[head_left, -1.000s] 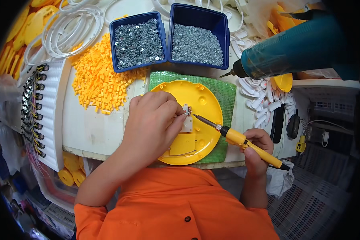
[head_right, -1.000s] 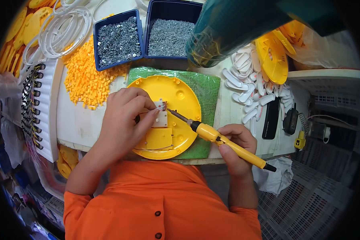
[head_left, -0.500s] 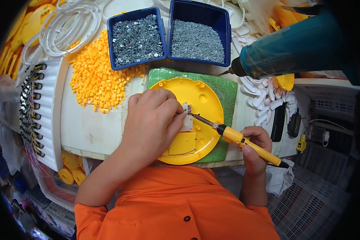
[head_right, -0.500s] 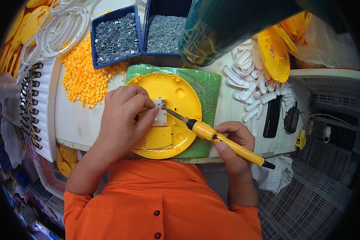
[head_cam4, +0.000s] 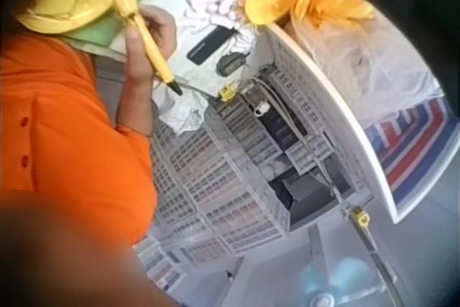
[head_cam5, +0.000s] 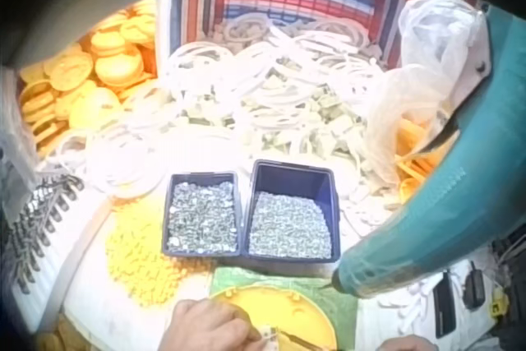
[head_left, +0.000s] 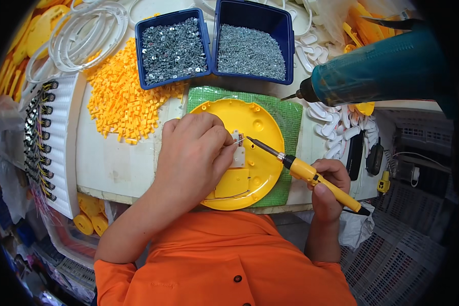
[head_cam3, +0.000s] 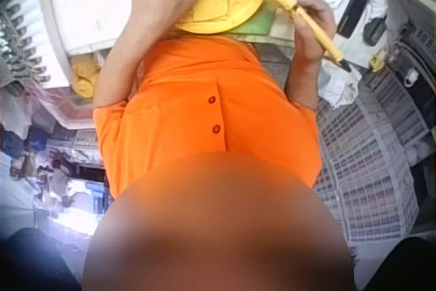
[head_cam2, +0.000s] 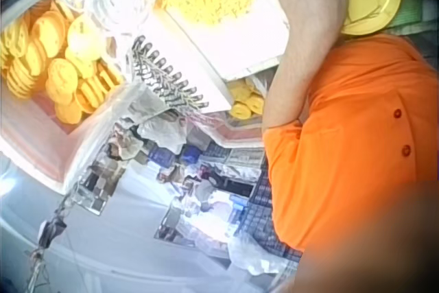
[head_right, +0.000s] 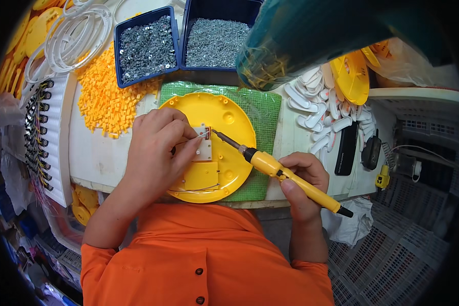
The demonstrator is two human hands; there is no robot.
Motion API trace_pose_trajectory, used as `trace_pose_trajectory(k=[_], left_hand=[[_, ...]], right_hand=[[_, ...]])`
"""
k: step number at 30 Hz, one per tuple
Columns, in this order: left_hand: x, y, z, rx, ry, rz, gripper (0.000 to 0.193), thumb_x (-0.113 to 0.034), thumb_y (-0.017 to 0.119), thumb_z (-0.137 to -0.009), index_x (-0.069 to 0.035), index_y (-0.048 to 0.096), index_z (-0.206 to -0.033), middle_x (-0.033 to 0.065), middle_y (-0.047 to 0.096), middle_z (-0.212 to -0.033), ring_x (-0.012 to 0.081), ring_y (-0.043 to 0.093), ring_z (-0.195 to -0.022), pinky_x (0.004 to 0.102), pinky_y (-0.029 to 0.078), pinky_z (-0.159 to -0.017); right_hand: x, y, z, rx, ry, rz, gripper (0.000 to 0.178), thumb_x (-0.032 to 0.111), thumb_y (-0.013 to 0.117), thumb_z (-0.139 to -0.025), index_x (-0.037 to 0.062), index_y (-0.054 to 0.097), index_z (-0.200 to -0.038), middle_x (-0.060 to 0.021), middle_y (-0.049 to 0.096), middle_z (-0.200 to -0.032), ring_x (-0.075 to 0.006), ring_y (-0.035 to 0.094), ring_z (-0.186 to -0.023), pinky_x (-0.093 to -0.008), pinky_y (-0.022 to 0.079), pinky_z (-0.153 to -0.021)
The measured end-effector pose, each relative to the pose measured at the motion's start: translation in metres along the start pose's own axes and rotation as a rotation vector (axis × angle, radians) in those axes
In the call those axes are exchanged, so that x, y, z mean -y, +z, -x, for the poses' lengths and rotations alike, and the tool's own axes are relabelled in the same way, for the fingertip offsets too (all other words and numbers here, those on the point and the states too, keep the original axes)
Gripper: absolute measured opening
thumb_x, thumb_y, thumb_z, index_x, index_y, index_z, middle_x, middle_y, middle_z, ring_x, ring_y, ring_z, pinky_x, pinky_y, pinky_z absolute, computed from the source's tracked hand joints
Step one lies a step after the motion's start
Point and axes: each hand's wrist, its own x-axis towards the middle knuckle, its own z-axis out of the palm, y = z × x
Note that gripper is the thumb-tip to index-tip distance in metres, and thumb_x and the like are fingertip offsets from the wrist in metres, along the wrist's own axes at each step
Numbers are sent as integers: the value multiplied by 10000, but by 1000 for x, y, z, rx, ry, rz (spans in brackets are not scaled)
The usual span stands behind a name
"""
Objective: Assembling a yellow plastic electronic toy component by installing parts and securing them with an electric screwdriver.
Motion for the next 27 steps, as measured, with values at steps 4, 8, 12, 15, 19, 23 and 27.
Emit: trace_pose_trajectory(k=[4, 8, 12, 15, 19, 23, 27], left_hand=[[-1, -2, 0, 6, 0, -14, 144, -109, 780, -788, -105, 643, -831, 22, 615, -924, 230, 601, -923, 396, 389, -810], [-2, -3, -1, 14, -6, -17, 131, -120, 782, -796, -104, 658, -835, 23, 624, -923, 231, 604, -925, 398, 393, -815], [0, -7, 0, 13, -10, 20, 108, -117, 779, -817, -97, 689, -874, 31, 648, -916, 242, 615, -902, 397, 403, -822], [5, -9, -2, -6, -26, 19, 112, -153, 760, -843, -123, 698, -931, 8, 650, -909, 224, 613, -913, 402, 393, -831], [6, -9, -5, -38, -32, 1, 91, -152, 753, -850, -128, 699, -920, 12, 644, -895, 232, 612, -897, 399, 397, -835], [7, -6, -7, 19, -12, 14, 87, -149, 753, -848, -125, 695, -909, 16, 634, -885, 230, 603, -896, 398, 395, -838], [7, -2, -6, 18, 21, -10, 90, -148, 754, -844, -125, 690, -904, 14, 622, -897, 225, 591, -910, 401, 388, -838]], right_hand=[[-1, 0, -1, 26, -26, 10, 361, 150, 697, -824, -42, 613, -1117, -98, 648, -1002, -129, 625, -894, -266, 499, -845], [-2, 2, -3, 62, -45, -1, 351, 140, 693, -831, -43, 615, -1120, -101, 648, -1006, -129, 619, -895, -266, 489, -848], [-1, 5, -4, 64, -50, -2, 341, 131, 689, -834, -42, 616, -1119, -100, 645, -1001, -129, 613, -889, -266, 485, -842], [-1, 5, -4, 83, -30, 15, 343, 133, 691, -834, -41, 616, -1120, -98, 643, -996, -129, 611, -884, -266, 484, -842], [-4, 3, -5, 71, -58, 23, 352, 144, 695, -834, -41, 615, -1122, -97, 639, -988, -130, 610, -883, -266, 485, -840], [-2, 3, -4, 44, -68, 23, 350, 144, 692, -836, -40, 615, -1123, -99, 637, -983, -132, 609, -879, -267, 487, -831], [-2, 4, -4, 60, -75, 30, 350, 147, 692, -837, -40, 615, -1123, -100, 638, -984, -132, 610, -875, -268, 488, -830]])
